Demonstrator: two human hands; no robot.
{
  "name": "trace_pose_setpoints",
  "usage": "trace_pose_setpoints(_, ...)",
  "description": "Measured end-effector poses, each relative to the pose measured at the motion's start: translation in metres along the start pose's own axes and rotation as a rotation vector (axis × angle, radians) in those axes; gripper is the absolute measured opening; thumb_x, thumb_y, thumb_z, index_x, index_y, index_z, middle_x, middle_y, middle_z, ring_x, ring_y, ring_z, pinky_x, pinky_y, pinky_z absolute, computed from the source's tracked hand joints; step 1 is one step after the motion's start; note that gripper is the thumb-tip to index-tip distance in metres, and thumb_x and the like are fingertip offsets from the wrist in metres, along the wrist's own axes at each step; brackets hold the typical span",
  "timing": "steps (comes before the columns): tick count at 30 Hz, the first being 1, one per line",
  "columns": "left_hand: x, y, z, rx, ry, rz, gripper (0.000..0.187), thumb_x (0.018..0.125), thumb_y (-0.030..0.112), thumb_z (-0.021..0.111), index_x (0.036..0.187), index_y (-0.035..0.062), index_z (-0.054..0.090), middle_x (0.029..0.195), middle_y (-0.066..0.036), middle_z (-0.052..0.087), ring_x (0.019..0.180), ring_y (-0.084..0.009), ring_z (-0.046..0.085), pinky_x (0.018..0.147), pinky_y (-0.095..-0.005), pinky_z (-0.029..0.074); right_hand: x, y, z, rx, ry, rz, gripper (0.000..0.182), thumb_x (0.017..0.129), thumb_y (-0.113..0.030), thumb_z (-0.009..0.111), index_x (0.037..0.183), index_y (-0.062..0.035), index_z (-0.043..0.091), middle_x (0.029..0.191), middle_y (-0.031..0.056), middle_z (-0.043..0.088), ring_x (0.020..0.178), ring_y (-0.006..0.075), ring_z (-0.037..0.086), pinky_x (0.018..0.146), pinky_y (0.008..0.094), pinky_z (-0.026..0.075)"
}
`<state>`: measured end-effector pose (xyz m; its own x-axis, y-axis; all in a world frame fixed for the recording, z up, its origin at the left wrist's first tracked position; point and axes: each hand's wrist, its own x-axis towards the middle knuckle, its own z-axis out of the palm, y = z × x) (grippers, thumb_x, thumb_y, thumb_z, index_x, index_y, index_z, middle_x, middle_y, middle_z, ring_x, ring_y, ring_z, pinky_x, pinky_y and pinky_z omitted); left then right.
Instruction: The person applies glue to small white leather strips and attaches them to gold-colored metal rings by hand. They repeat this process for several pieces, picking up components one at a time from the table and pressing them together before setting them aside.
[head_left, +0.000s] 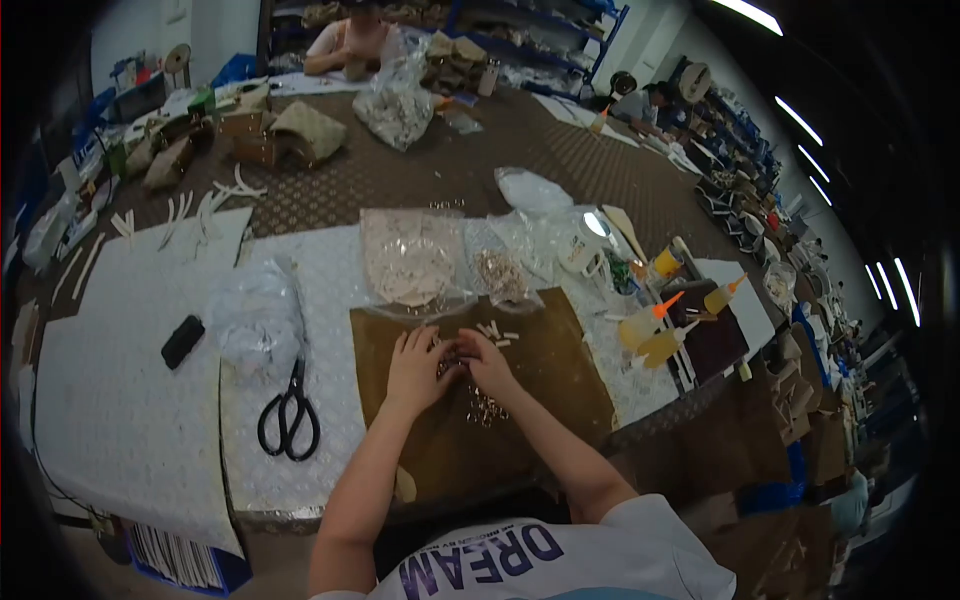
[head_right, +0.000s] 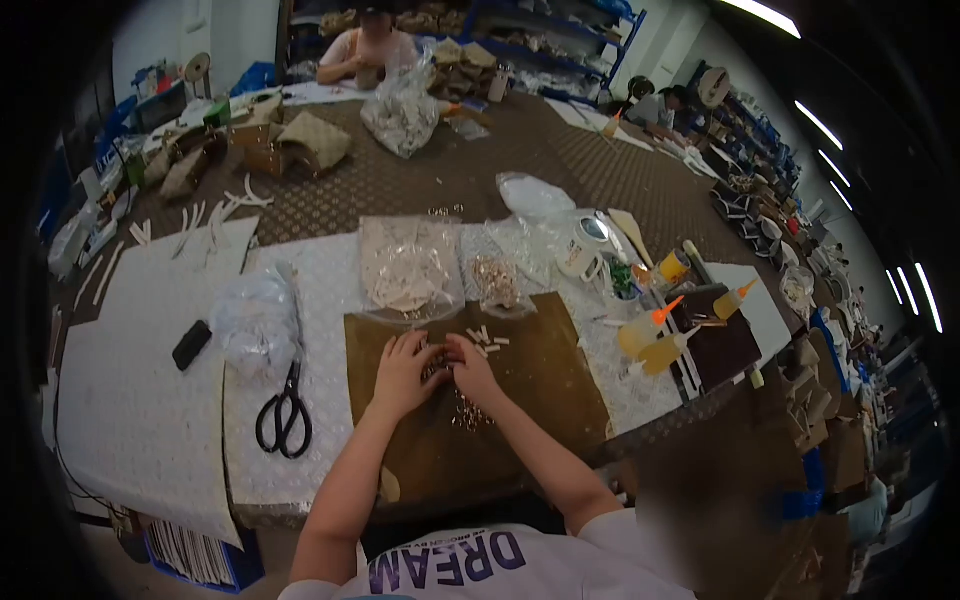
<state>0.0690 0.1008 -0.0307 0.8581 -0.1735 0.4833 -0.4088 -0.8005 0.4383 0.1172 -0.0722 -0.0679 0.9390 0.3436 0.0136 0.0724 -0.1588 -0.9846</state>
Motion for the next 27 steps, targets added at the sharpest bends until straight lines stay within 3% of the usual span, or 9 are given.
trace_pose_setpoints(4,-0.002,-0.003,-0.001,-0.114,-0.004,-0.007,0.043,0.074,0.033,0.069,0.109,0.0104,0.058,0.118,-0.013,0.052,0.117,-0.0306,0.046,0.103,-0.0473,0.03,0.0,-0.007,0.017,0.022,-0.029,-0.066,0.053,0.079,0.012,0.039,0.129,-0.0031,0.042,0.123,0.013,0.05,0.111,0.0202,0.052,0.094,0.0311,0.043)
trace_pose_setpoints(8,-0.003,0.007,-0.009,-0.049,0.027,0.025,0.043,0.075,0.033,0.069,0.11,0.0117,0.057,0.116,-0.012,0.053,0.114,-0.0308,0.047,0.101,-0.0463,0.032,-0.002,-0.01,0.015,0.3,-0.025,0.006,0.047,0.081,0.011,0.041,0.126,-0.0025,0.043,0.117,0.013,0.051,0.106,0.0195,0.053,0.091,0.0301,0.045)
trace_pose_setpoints(11,-0.001,0.011,-0.005,0.027,0.067,0.086,0.036,0.075,0.03,0.07,0.105,0.0131,0.062,0.114,-0.011,0.056,0.111,-0.0296,0.049,0.097,-0.0426,0.035,-0.01,-0.009,-0.006,-0.039,0.078,-0.129,0.044,0.081,0.01,0.041,0.123,-0.0014,0.046,0.117,0.0134,0.052,0.103,0.0191,0.056,0.087,0.0284,0.046)
trace_pose_setpoints(16,0.002,0.019,-0.002,-0.019,0.05,0.044,0.024,0.075,0.025,0.07,0.096,0.013,0.067,0.106,-0.006,0.06,0.104,-0.0285,0.051,0.091,-0.0414,0.038,-0.029,-0.031,-0.051,-0.266,0.521,-0.34,0.026,0.082,0.008,0.049,0.106,-0.0022,0.049,0.101,0.0107,0.049,0.088,0.0197,0.057,0.076,0.0281,0.047)
trace_pose_setpoints(19,0.004,0.021,0.002,-0.02,0.052,0.038,0.02,0.075,0.022,0.07,0.092,0.0125,0.068,0.101,-0.006,0.06,0.1,-0.028,0.052,0.089,-0.0417,0.039,-0.022,-0.02,-0.08,-0.378,0.75,-0.268,0.03,0.079,0.006,0.055,0.106,-0.0019,0.046,0.104,0.0127,0.044,0.088,0.0228,0.053,0.077,0.0296,0.045)
trace_pose_setpoints(22,0.003,0.024,0.0,0.002,0.037,0.025,0.015,0.075,0.021,0.07,0.088,0.0123,0.068,0.097,-0.005,0.06,0.095,-0.0278,0.052,0.084,-0.0395,0.042,-0.007,-0.014,-0.101,-0.452,0.883,-0.246,0.038,0.073,0.006,0.058,0.106,-0.0018,0.042,0.106,0.0173,0.042,0.102,0.0319,0.044,0.085,0.0378,0.04)
trace_pose_setpoints(27,0.002,0.034,0.003,0.118,0.036,-0.055,0.013,0.078,0.022,0.069,0.086,0.0123,0.068,0.088,-0.006,0.059,0.079,-0.026,0.058,0.068,-0.0365,0.049,0.022,-0.01,-0.106,-0.498,0.826,-0.048,0.04,0.077,-0.002,0.062,0.111,-0.002,0.04,0.107,0.0178,0.042,0.105,0.0361,0.041,0.087,0.0419,0.039)
